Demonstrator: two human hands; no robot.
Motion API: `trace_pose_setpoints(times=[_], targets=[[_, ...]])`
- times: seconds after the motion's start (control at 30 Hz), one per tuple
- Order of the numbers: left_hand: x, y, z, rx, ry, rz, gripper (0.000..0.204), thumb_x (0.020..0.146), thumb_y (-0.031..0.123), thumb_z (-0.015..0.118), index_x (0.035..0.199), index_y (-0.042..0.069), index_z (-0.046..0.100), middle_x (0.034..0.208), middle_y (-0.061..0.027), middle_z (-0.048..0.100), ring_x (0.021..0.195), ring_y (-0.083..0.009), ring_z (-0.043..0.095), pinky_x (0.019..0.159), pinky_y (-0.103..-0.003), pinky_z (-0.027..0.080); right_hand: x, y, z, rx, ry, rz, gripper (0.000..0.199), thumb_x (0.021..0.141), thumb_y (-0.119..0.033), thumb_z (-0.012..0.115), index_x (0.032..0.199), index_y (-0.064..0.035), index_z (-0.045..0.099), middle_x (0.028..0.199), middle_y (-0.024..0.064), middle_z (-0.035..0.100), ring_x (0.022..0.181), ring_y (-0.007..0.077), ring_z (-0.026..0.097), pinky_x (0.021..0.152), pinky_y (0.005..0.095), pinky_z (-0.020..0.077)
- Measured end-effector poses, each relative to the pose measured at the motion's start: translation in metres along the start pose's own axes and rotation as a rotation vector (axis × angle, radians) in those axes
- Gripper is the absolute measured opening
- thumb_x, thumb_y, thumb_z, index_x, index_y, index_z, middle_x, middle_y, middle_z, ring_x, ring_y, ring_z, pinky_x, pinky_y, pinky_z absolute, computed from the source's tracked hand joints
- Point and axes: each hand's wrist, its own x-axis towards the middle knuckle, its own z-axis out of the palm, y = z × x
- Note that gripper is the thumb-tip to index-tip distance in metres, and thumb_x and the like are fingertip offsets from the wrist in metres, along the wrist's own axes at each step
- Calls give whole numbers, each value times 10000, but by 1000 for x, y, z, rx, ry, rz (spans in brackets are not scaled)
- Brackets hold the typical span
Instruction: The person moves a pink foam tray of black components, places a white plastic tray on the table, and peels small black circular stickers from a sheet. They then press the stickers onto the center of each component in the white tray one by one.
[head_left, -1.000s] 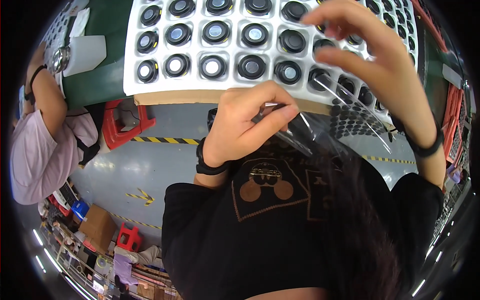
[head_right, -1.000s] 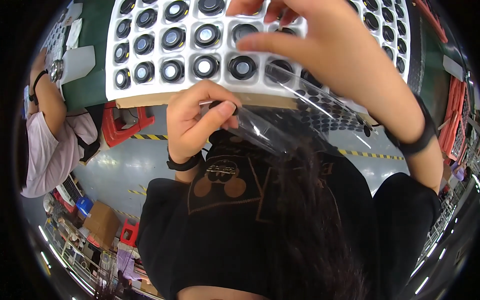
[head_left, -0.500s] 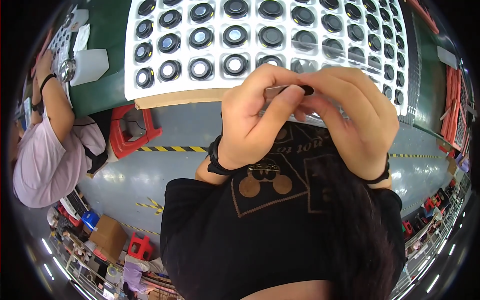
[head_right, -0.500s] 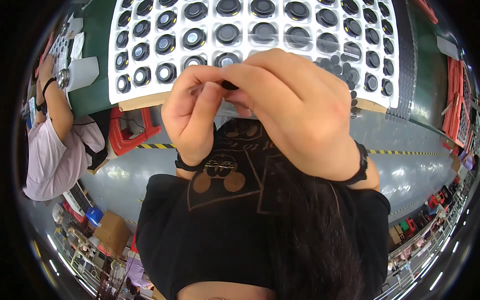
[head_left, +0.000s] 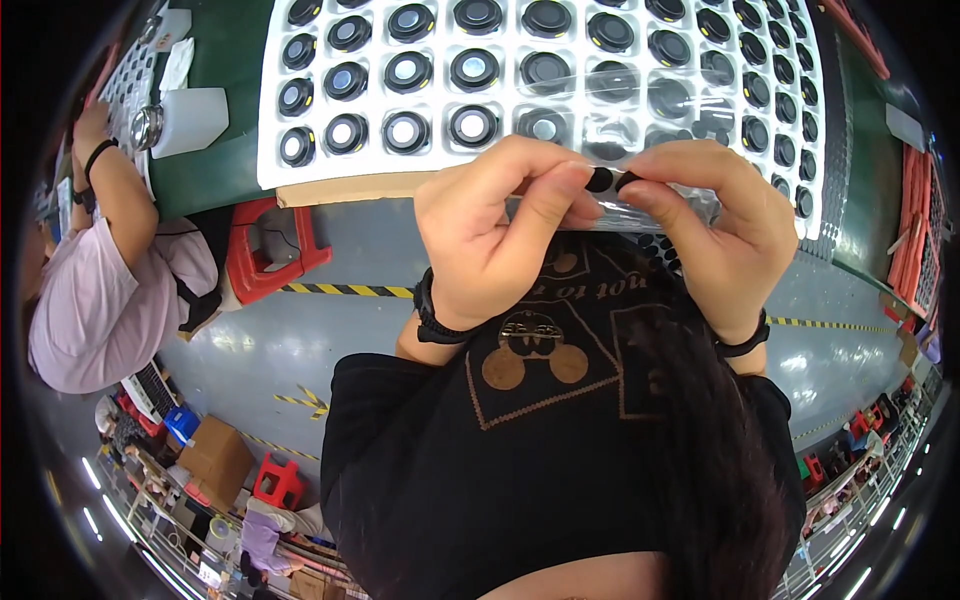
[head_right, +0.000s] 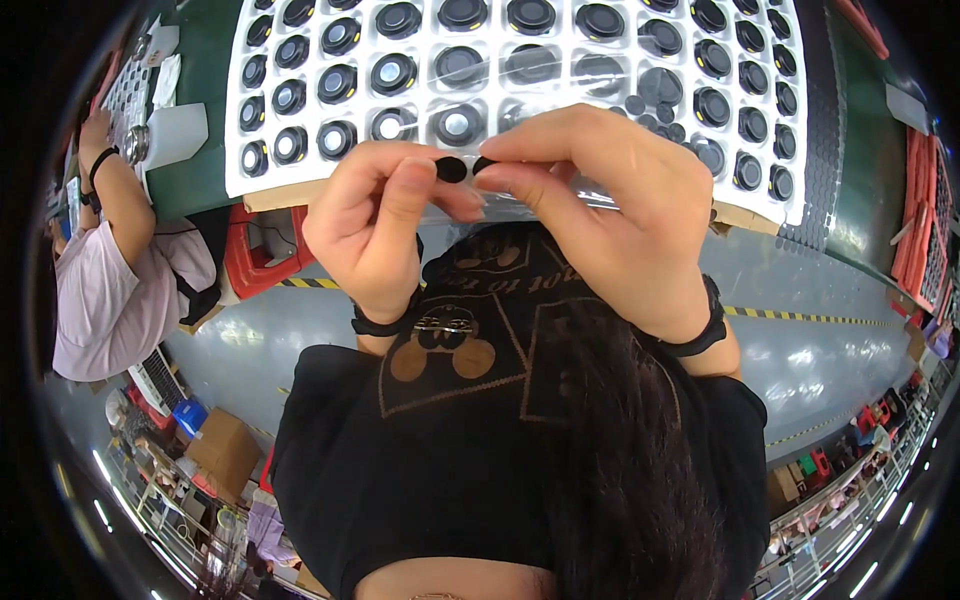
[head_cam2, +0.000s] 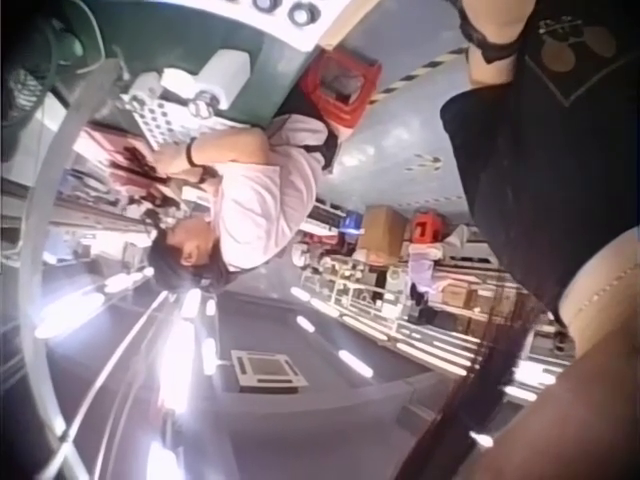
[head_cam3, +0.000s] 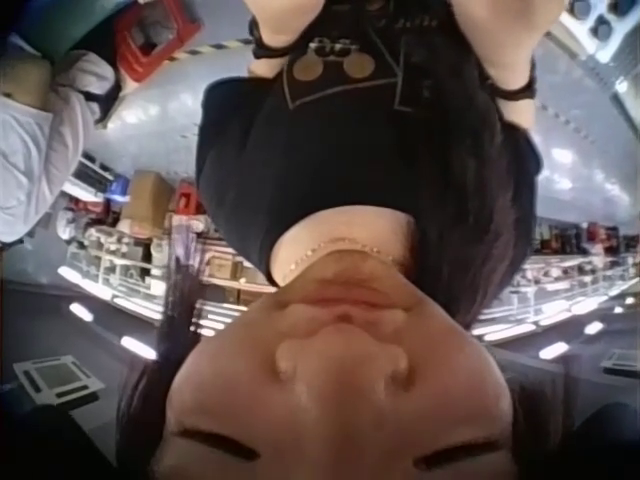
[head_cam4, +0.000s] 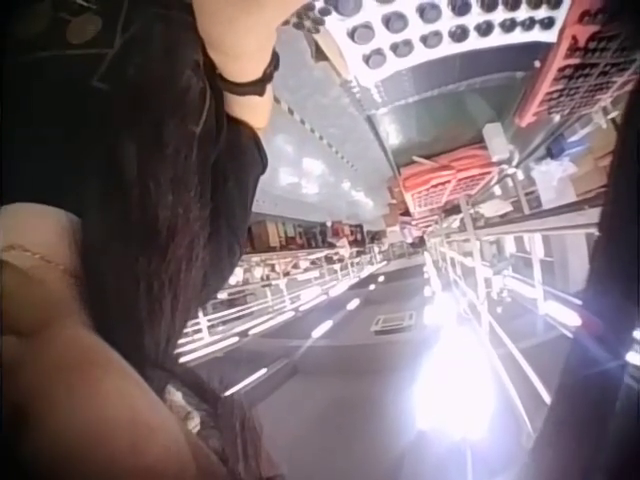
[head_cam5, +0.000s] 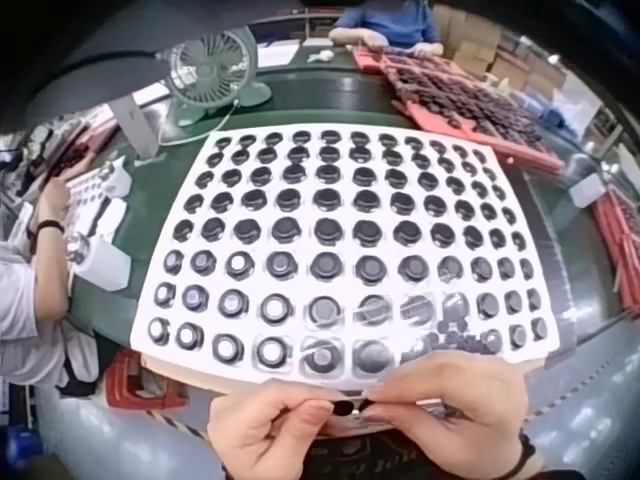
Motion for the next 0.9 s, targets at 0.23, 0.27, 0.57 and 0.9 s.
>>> trace_pose_setpoints(times=[0.23, 0.27, 0.57, 0.9], targets=[[-3, -7, -2, 16, 32, -84, 100, 815, 22, 526, 748, -37, 571, 558, -52, 580, 498, -83, 569, 457, -172, 444, 5, 10, 1, 106, 3, -158, 208, 625, 70, 651, 818, 25, 586, 792, 114, 620, 708, 173, 589, 640, 242, 460], [-3, -8, -1, 29, 25, -84, 102, 815, 24, 526, 747, -37, 570, 555, -52, 579, 493, -80, 566, 451, -171, 439, 6, 9, 2, 150, 17, -132, 214, 626, 70, 651, 825, 25, 587, 791, 114, 620, 710, 174, 590, 641, 243, 462], [-11, -12, -1, 46, 7, -104, 109, 815, 26, 520, 740, -38, 567, 565, -63, 583, 493, -87, 562, 451, -175, 436, -2, 7, 16, -26, -17, -45, 323, 623, 68, 658, 934, 9, 592, 777, 96, 623, 700, 156, 600, 627, 237, 474], [-23, -10, -6, -80, -4, -193, 169, 855, 81, 476, 772, -47, 550, 601, -88, 593, 505, -113, 562, 476, -199, 448, -12, 15, 25, -11, 77, -222, 223, 629, 54, 665, 815, -35, 579, 751, 67, 625, 660, 202, 599, 645, 280, 478]])
